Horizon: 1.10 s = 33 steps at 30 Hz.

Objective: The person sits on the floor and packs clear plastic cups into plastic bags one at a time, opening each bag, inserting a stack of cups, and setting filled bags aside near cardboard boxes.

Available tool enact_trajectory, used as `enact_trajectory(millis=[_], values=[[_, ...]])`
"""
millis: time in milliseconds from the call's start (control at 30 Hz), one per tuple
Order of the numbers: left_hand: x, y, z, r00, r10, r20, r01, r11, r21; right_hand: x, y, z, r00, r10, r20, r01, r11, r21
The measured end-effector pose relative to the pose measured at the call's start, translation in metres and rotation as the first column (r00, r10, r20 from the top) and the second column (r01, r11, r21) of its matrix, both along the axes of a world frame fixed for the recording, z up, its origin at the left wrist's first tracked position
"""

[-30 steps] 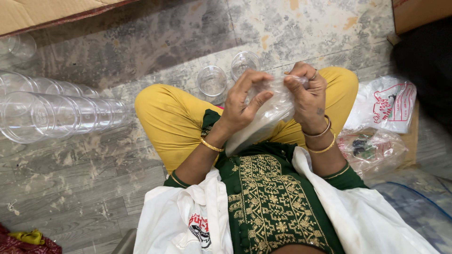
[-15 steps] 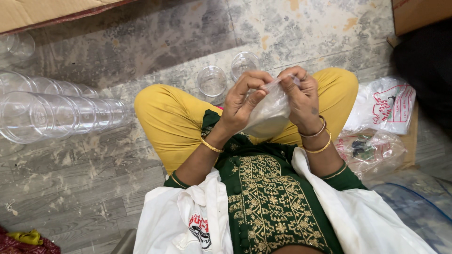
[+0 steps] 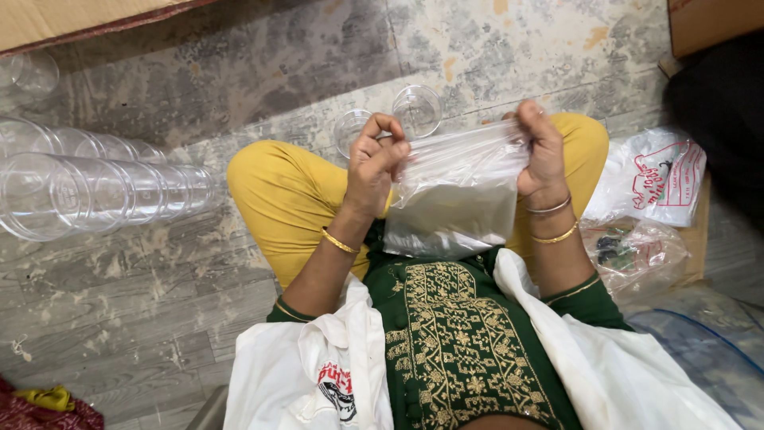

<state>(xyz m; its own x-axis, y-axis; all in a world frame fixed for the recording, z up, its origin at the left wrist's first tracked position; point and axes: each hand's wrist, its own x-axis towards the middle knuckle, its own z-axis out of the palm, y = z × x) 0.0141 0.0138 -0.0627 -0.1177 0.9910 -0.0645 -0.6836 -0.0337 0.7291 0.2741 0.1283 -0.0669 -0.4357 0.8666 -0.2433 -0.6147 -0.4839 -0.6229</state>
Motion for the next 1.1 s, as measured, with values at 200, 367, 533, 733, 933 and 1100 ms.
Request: enact_trajectory(millis=[200,367,533,733,933,1100], values=[[0.016,0.013,-0.076,0.582,-0.043,-0.812,-0.263,0.935,-0.238,-0.012,0.004,-0.045,0.871,-0.044,0.490,-0.068,0.976,0.208],[0.021,0.039,-0.141,0.602,0.003,-0.799,-0.507,0.774,-0.379,-0.057,0.017,-0.065,0.319,-0.206,0.925,-0.268,0.917,0.296],[0.038,0.062,-0.160,0.364,-0.134,-0.922,-0.532,0.782,-0.324,-0.079,0.062,-0.098,0.282,-0.364,0.888,-0.372,0.811,0.451],[0.034,0.085,-0.154,0.420,-0.292,-0.860,-0.468,0.742,-0.480,-0.094,0.077,-0.122,0.012,-0.311,0.950,-0.641,0.727,0.246],[0.019,0.082,-0.142,0.854,0.176,-0.490,-0.409,0.808,-0.424,-0.092,0.069,-0.097,0.443,-0.118,0.889,-0.379,0.874,0.304],[0.011,0.075,-0.129,0.952,0.239,0.192,-0.167,0.930,-0.327,-0.090,0.071,-0.084,0.754,-0.095,0.649,-0.263,0.863,0.432]])
